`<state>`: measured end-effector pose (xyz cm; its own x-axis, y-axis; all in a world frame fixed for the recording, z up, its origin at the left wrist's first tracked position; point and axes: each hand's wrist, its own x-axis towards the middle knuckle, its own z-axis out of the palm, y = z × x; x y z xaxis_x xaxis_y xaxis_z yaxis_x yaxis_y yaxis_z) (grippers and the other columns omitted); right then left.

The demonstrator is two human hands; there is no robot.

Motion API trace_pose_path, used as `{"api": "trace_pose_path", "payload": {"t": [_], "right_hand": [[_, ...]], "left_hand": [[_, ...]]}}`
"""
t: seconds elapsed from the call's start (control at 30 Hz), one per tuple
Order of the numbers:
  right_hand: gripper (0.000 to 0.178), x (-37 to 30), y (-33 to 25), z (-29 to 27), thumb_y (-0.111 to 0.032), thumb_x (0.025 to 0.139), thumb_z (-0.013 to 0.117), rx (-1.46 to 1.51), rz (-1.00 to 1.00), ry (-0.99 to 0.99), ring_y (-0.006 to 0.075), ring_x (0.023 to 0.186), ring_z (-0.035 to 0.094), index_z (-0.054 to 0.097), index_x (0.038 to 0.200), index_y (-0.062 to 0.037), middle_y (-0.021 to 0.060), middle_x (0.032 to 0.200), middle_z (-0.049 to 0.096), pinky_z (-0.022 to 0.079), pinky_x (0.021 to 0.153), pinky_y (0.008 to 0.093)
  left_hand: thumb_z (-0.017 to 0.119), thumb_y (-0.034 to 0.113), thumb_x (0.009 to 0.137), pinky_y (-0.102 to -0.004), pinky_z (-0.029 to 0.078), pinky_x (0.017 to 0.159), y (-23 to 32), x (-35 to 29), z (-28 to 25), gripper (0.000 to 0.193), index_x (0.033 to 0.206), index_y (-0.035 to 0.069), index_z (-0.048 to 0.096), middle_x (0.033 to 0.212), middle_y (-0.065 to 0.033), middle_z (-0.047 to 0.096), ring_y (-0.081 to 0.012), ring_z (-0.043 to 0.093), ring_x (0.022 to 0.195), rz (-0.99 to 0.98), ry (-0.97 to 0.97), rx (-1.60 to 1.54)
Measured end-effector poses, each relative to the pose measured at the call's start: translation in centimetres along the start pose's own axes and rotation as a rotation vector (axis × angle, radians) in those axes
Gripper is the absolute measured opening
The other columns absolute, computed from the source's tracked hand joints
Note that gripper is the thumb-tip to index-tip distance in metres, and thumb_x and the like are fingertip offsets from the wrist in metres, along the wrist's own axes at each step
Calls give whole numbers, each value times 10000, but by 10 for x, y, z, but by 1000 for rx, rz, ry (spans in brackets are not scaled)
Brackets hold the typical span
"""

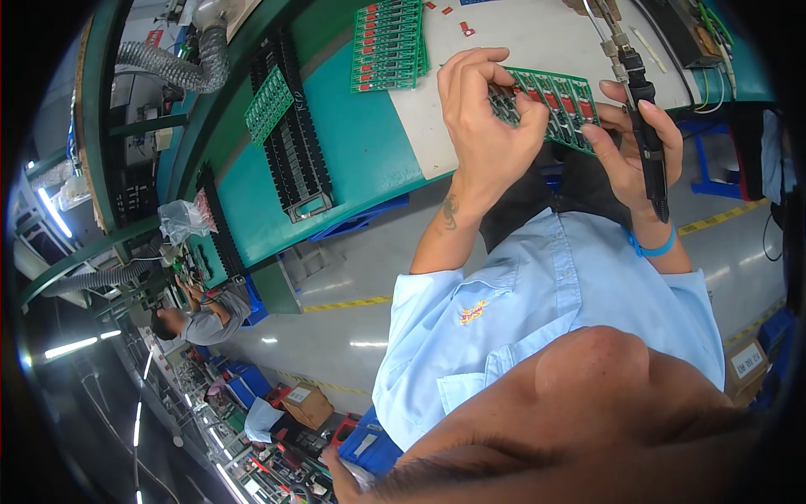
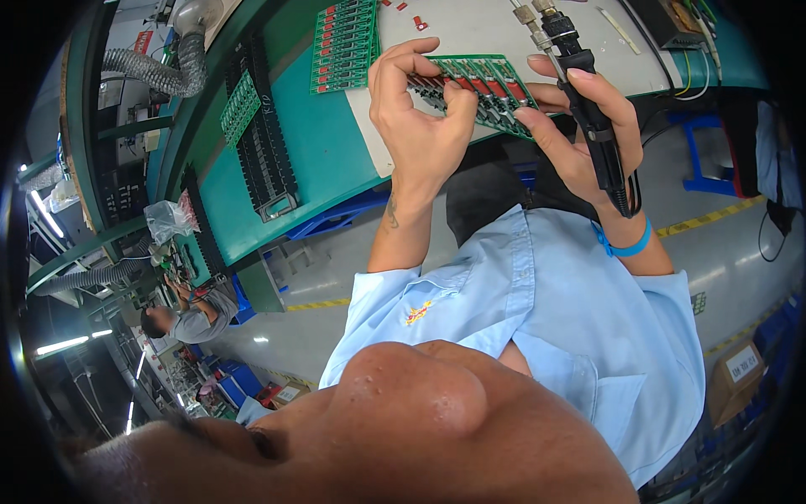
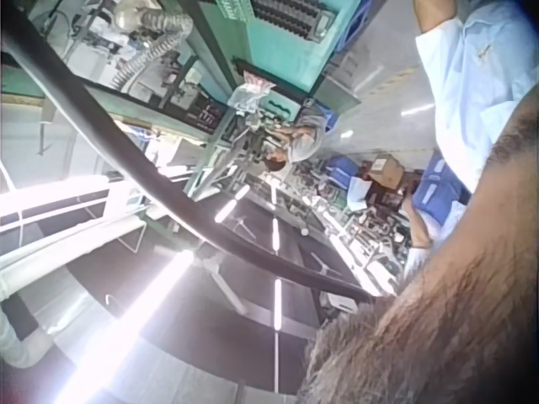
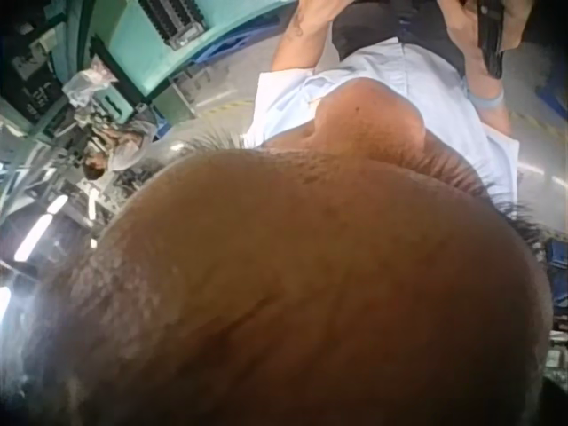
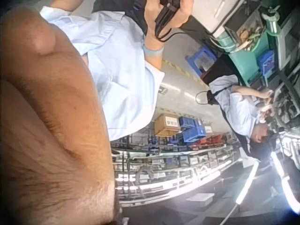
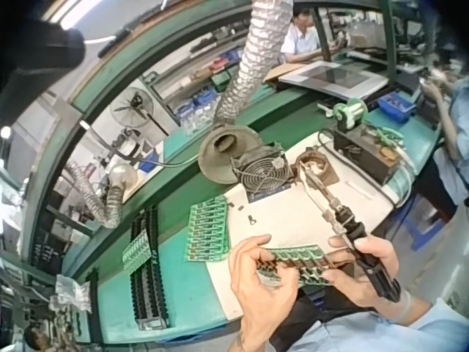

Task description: Assembling electronic components and soldering a panel of printed circuit boards at a manual assembly station.

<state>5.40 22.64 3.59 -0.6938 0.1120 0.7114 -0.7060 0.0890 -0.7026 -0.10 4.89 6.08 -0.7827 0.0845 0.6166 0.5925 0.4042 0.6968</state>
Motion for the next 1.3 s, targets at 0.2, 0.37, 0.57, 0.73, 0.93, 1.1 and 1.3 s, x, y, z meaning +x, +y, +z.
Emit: {"api": "trace_pose_path", "payload": {"t": [0.2,0.37,0.57,0.73,0.93,1.1,1.3], "right_hand": [[657,-1,5,-3,145,823,728,29,27,2,328,1115,700,437,1374,-63,283,1276,642,628,815,345],[643,3,5,-7,154,828,717,-5,28,23,320,1128,695,446,1371,-60,262,1264,658,621,821,333],[661,8,21,-22,157,799,722,-22,25,38,301,1123,697,476,1374,-54,225,1260,677,598,877,335],[640,1,32,-27,139,776,731,-126,12,-119,281,1108,702,524,1354,-40,193,1256,688,571,939,341],[596,-23,35,-27,121,772,723,-120,132,-187,262,1112,699,574,1329,-29,160,1255,693,542,985,348],[586,-32,42,-37,100,767,740,-157,212,-245,256,1138,683,596,1321,-28,149,1263,690,531,997,347],[593,-46,49,-57,49,744,795,-310,235,-348,256,1181,654,625,1306,-29,137,1289,679,515,1015,345]], "left_hand": [[599,-38,646,-380,471,908,-4,-2,-2,278,910,37,550,1133,-131,655,-320,544,1087,30,-14,11],[620,-67,690,-328,488,871,-1,0,-10,289,959,35,586,1190,-123,688,-231,606,993,89,3,34],[664,-107,737,-335,470,911,-3,-11,-17,326,1026,42,648,1111,-69,715,-205,631,924,105,39,-6],[696,-89,759,-373,431,974,-16,-33,-18,326,1047,63,700,1043,-21,712,-195,613,928,216,35,98],[717,-82,759,-401,425,972,-18,-75,-14,302,1018,73,707,1010,-7,714,-189,613,922,191,25,236],[764,-62,741,-350,462,891,-11,-138,-7,362,1072,42,658,1055,-75,718,-231,627,936,184,98,197],[606,59,975,-372,509,903,-31,-162,17,238,1204,-1,627,1141,-162,675,-282,646,1014,-763,-266,-668]]}}
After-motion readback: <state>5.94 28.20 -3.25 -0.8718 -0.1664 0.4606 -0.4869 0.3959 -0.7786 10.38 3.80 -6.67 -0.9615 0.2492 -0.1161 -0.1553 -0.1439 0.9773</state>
